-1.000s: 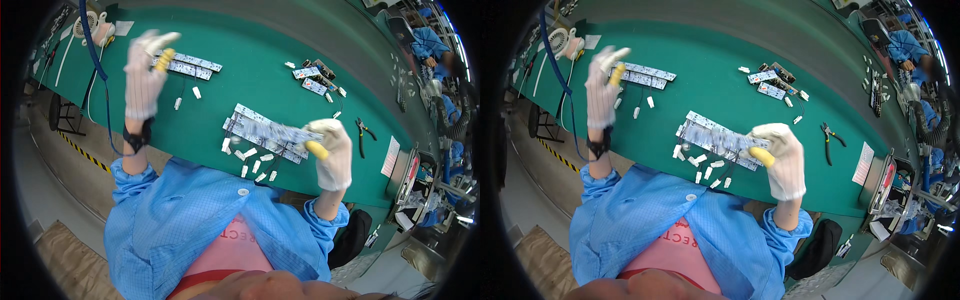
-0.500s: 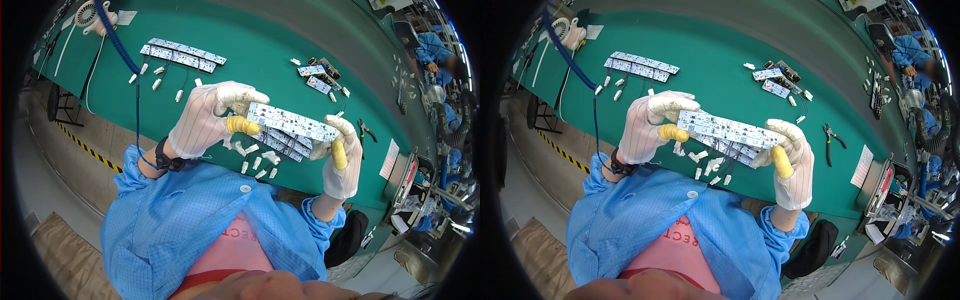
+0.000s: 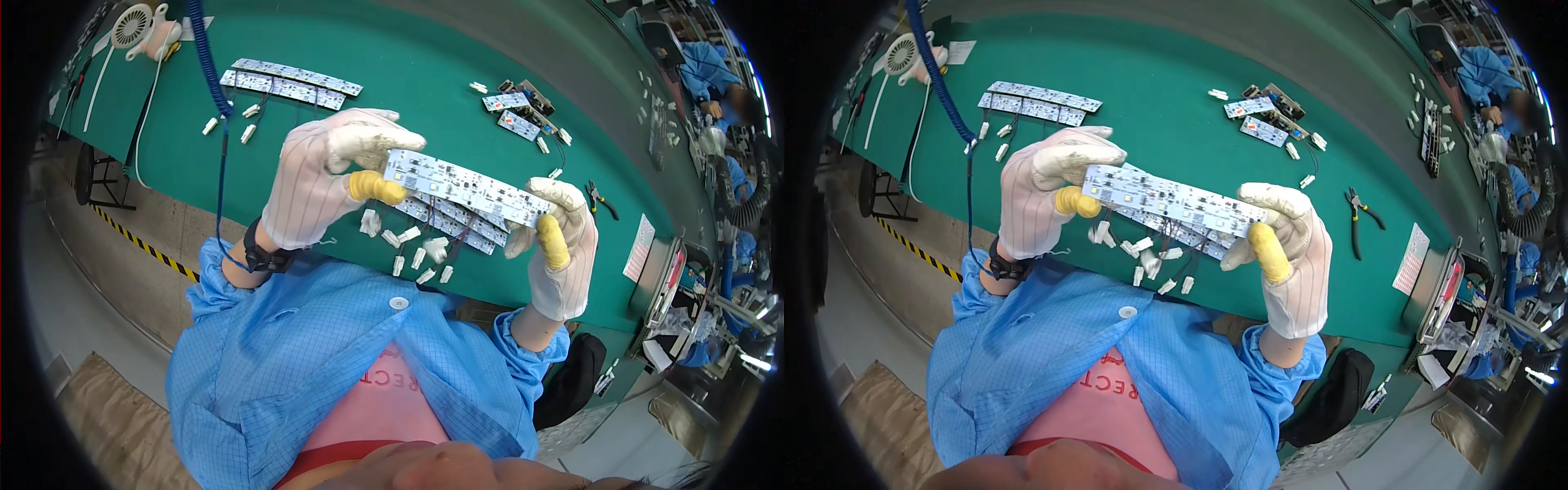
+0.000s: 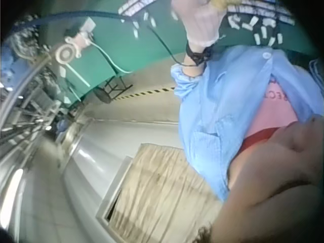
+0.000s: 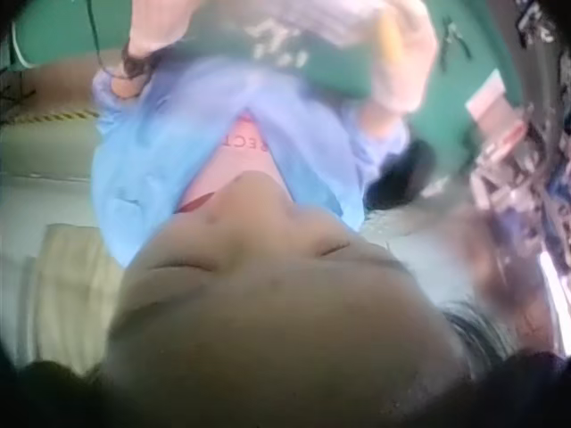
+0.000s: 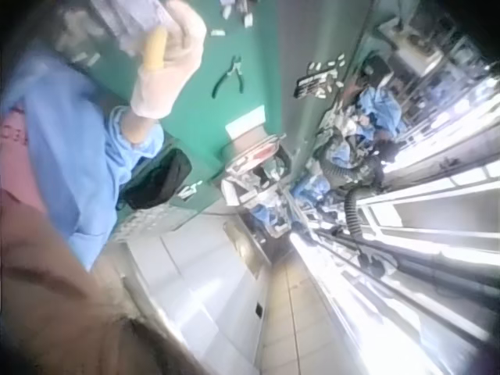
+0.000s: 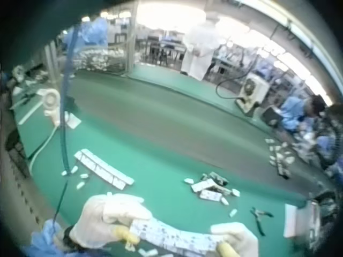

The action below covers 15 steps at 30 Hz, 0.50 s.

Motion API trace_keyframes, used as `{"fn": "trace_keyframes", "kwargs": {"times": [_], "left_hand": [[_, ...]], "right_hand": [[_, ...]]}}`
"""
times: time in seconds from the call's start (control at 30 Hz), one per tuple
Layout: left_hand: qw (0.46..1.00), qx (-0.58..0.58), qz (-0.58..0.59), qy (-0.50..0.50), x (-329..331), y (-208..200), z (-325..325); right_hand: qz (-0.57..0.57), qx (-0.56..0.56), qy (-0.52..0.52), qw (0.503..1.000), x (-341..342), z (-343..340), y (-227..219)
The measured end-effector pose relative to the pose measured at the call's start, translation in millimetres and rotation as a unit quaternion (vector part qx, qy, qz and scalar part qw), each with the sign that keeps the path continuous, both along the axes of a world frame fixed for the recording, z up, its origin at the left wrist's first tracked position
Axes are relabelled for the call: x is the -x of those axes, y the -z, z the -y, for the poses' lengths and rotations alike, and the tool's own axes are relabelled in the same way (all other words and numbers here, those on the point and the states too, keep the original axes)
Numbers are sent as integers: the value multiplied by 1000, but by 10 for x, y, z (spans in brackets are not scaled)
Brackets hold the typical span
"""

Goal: Manually assemble and inspect electronic circuit board panels using precision pliers at a workstation.

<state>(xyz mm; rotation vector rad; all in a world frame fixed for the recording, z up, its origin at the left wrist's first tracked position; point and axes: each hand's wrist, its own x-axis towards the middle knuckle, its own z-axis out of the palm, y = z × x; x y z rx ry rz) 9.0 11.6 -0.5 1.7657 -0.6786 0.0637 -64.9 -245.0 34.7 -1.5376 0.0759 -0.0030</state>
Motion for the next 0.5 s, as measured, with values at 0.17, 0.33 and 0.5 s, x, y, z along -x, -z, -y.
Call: {"fn": "trace_keyframes", "kwargs": {"times": [0.17,0.33,0.5], "left_hand": [[997,10,68,-32,-33,20,15],[997,28,56,-32,-14,29,14],[996,32,-68,-44,0,-4,8]], "right_hand": [[-7,-10,-7,1000,6,-24,-20],[-20,-37,-3,999,11,-43,-71],[-12,-15,-47,999,11,-19,-84]]}}
